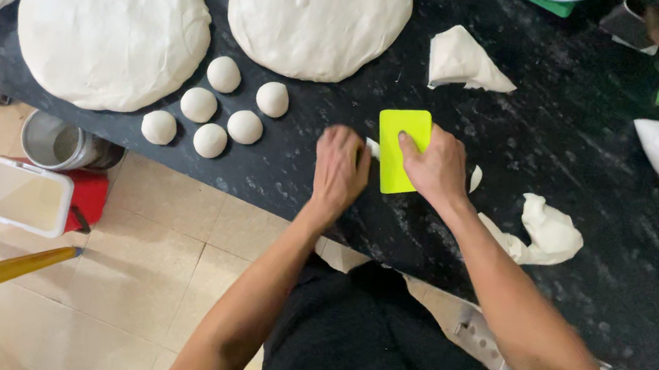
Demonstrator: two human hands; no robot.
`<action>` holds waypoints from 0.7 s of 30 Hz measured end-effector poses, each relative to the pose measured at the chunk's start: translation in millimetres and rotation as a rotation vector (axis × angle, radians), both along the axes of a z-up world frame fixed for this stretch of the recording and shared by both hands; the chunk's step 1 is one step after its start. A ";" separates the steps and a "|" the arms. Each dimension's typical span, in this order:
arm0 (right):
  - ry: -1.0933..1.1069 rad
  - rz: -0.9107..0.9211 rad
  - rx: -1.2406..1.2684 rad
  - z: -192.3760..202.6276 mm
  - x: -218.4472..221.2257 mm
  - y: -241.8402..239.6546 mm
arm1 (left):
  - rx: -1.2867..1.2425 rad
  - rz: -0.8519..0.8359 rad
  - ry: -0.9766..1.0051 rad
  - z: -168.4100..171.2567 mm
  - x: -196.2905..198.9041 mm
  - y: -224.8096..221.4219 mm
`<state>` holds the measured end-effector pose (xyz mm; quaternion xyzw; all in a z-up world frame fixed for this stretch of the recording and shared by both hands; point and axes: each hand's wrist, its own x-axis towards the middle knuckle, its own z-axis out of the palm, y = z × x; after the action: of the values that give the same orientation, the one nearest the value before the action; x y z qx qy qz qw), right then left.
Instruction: The person toasts bread using tongs and places it into a bag, then cuts portions of dough from a larger mass using a scraper, weighs them on a scale, and rolls them into balls.
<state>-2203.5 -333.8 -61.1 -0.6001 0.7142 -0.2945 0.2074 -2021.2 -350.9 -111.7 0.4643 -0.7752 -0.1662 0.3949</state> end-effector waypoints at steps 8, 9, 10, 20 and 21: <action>-0.063 0.004 0.106 3.5 -2.6 6.3 | 0.165 0.210 -0.171 -5.4 33.3 -29.5; -0.067 0.000 0.124 4.3 -1.6 6.1 | 0.198 0.270 -0.140 -7.6 22.7 -32.5; -0.082 0.003 0.116 5.9 -0.6 6.7 | 0.158 0.176 -0.073 -8.4 26.9 -18.0; -0.130 -0.082 0.118 22.6 -2.5 6.9 | 0.159 -0.061 0.107 44.9 75.8 -36.3; -0.129 -0.096 0.104 24.9 -7.6 9.0 | 0.158 -0.085 0.014 46.3 72.0 -55.6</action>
<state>-2211.1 -324.8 -36.1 -0.5336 0.7415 -0.3048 0.2694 -1949.1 -406.5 -65.4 0.4595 -0.7758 -0.2468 0.3551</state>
